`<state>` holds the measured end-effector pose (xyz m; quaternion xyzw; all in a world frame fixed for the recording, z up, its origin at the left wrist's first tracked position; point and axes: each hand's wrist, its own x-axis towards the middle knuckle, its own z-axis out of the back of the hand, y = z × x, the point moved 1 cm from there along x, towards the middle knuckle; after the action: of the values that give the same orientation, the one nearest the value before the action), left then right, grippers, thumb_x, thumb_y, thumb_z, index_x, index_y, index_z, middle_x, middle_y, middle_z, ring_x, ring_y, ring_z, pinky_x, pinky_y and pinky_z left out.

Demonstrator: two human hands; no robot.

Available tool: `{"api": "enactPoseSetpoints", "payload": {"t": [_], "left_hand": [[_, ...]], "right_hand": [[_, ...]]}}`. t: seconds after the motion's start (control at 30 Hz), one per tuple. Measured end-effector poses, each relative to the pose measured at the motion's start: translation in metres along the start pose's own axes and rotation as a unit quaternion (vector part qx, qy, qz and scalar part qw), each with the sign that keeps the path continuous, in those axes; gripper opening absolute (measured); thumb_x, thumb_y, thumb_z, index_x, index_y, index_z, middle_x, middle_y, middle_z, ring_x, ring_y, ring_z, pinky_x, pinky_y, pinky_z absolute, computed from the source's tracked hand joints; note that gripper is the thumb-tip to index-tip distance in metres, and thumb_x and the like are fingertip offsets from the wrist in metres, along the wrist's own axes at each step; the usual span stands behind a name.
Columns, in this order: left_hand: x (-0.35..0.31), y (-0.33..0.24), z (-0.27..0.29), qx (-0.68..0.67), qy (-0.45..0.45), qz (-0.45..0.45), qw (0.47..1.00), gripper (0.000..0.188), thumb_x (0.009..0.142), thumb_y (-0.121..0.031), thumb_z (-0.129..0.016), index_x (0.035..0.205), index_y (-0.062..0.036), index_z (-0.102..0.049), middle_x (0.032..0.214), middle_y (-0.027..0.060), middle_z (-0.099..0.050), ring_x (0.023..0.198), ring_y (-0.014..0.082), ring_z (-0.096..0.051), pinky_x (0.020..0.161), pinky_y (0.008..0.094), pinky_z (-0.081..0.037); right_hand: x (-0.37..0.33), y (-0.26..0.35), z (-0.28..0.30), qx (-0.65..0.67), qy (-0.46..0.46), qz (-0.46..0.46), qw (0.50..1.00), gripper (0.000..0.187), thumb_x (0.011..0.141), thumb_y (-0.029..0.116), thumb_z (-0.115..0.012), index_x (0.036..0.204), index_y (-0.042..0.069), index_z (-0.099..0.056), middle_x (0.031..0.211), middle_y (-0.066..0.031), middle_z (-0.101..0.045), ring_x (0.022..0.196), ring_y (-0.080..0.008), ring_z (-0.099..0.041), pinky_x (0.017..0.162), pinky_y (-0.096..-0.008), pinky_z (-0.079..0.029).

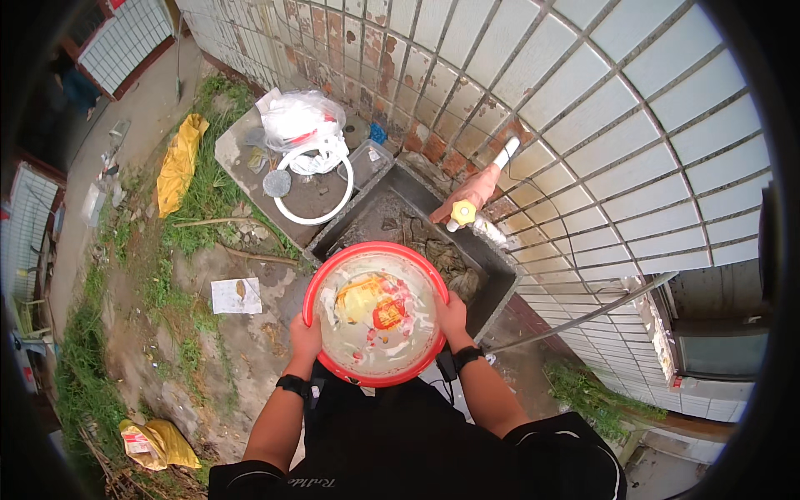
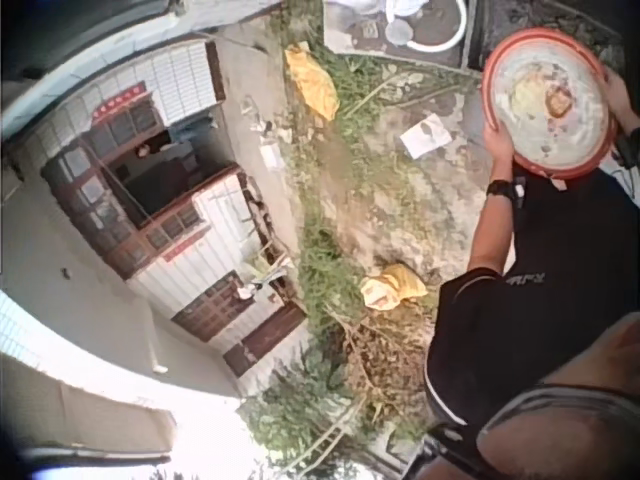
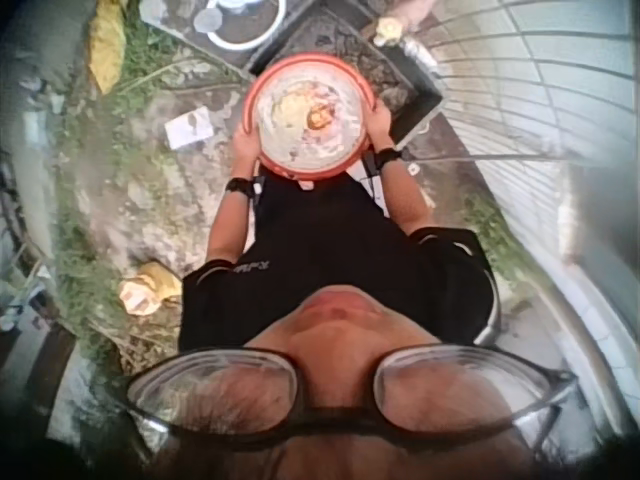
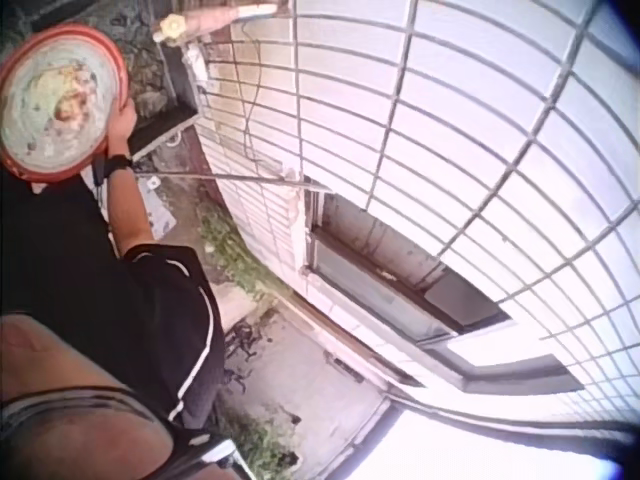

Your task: Wiping a wooden shelf with a cloth and then rinsing the cloth and the basin at an outdoor sink.

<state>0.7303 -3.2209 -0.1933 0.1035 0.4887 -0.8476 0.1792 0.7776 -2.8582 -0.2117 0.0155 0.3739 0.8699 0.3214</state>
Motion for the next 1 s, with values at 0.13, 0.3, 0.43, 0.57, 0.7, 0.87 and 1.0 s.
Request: {"api": "enactPoseSetpoints", "payload": {"t": [0.13, 0.3, 0.43, 0.57, 0.7, 0.87, 1.0], "left_hand": [[-0.006, -0.009, 0.002, -0.060, 0.011, 0.030, 0.998, 0.021, 0.090, -0.014, -0.065, 0.101, 0.0033, -0.069, 0.083, 0.0118, -0.072, 0.073, 0.0175, -0.068, 0.069, 0.0344, -0.052], [0.002, 0.021, -0.001, -0.054, 0.012, 0.044, 0.998, 0.020, 0.089, -0.010, -0.061, 0.102, 0.0011, -0.071, 0.088, 0.0121, -0.074, 0.078, 0.0196, -0.071, 0.072, 0.0353, -0.054], [0.002, 0.008, -0.009, -0.099, 0.021, 0.023, 0.995, 0.022, 0.088, -0.011, -0.062, 0.104, 0.0012, -0.071, 0.087, 0.0132, -0.074, 0.080, 0.0216, -0.071, 0.073, 0.0358, -0.054], [0.018, 0.028, -0.018, -0.070, 0.046, 0.044, 0.996, 0.021, 0.089, -0.007, -0.059, 0.105, 0.0026, -0.068, 0.081, 0.0061, -0.067, 0.069, 0.0138, -0.062, 0.062, 0.0317, -0.050], [0.006, 0.025, -0.013, -0.158, 0.044, 0.043, 0.986, 0.024, 0.088, -0.003, -0.057, 0.109, 0.0030, -0.067, 0.086, 0.0068, -0.067, 0.069, 0.0145, -0.062, 0.062, 0.0310, -0.050], [-0.020, 0.010, 0.005, -0.162, 0.032, 0.027, 0.986, 0.026, 0.087, -0.003, -0.058, 0.110, 0.0036, -0.068, 0.088, 0.0094, -0.071, 0.073, 0.0172, -0.067, 0.068, 0.0340, -0.053], [-0.051, -0.030, 0.022, -0.183, 0.029, 0.053, 0.981, 0.026, 0.086, -0.004, -0.060, 0.110, 0.0034, -0.069, 0.090, 0.0105, -0.072, 0.075, 0.0173, -0.068, 0.068, 0.0330, -0.054]], "right_hand": [[0.000, 0.008, 0.007, 0.006, 0.029, -0.018, 0.999, 0.041, 0.091, 0.040, -0.062, 0.093, 0.000, -0.063, 0.083, -0.0260, -0.067, 0.085, -0.0435, -0.066, 0.074, -0.0478, -0.051], [0.008, 0.014, 0.005, -0.007, 0.034, -0.013, 0.999, 0.042, 0.090, 0.040, -0.065, 0.088, -0.002, -0.064, 0.082, -0.0243, -0.066, 0.080, -0.0395, -0.067, 0.072, -0.0435, -0.050], [0.022, -0.007, -0.002, 0.017, 0.038, -0.019, 0.999, 0.042, 0.088, 0.042, -0.066, 0.088, 0.000, -0.067, 0.080, -0.0225, -0.069, 0.078, -0.0371, -0.069, 0.072, -0.0439, -0.052], [0.033, -0.017, -0.003, 0.159, 0.093, -0.042, 0.982, 0.040, 0.087, 0.039, -0.071, 0.087, -0.001, -0.071, 0.073, -0.0178, -0.069, 0.068, -0.0273, -0.068, 0.067, -0.0391, -0.052], [0.026, -0.023, -0.008, 0.151, 0.086, -0.020, 0.985, 0.037, 0.086, 0.037, -0.071, 0.088, 0.000, -0.072, 0.073, -0.0180, -0.069, 0.070, -0.0280, -0.070, 0.068, -0.0393, -0.052], [0.002, -0.009, 0.018, 0.156, 0.054, 0.007, 0.986, 0.034, 0.086, 0.033, -0.071, 0.090, 0.000, -0.073, 0.075, -0.0197, -0.069, 0.072, -0.0284, -0.071, 0.070, -0.0390, -0.052], [-0.008, 0.008, 0.046, 0.234, 0.057, 0.022, 0.970, 0.027, 0.088, 0.024, -0.071, 0.087, -0.003, -0.071, 0.072, -0.0102, -0.070, 0.067, -0.0156, -0.066, 0.064, -0.0337, -0.051]]}}
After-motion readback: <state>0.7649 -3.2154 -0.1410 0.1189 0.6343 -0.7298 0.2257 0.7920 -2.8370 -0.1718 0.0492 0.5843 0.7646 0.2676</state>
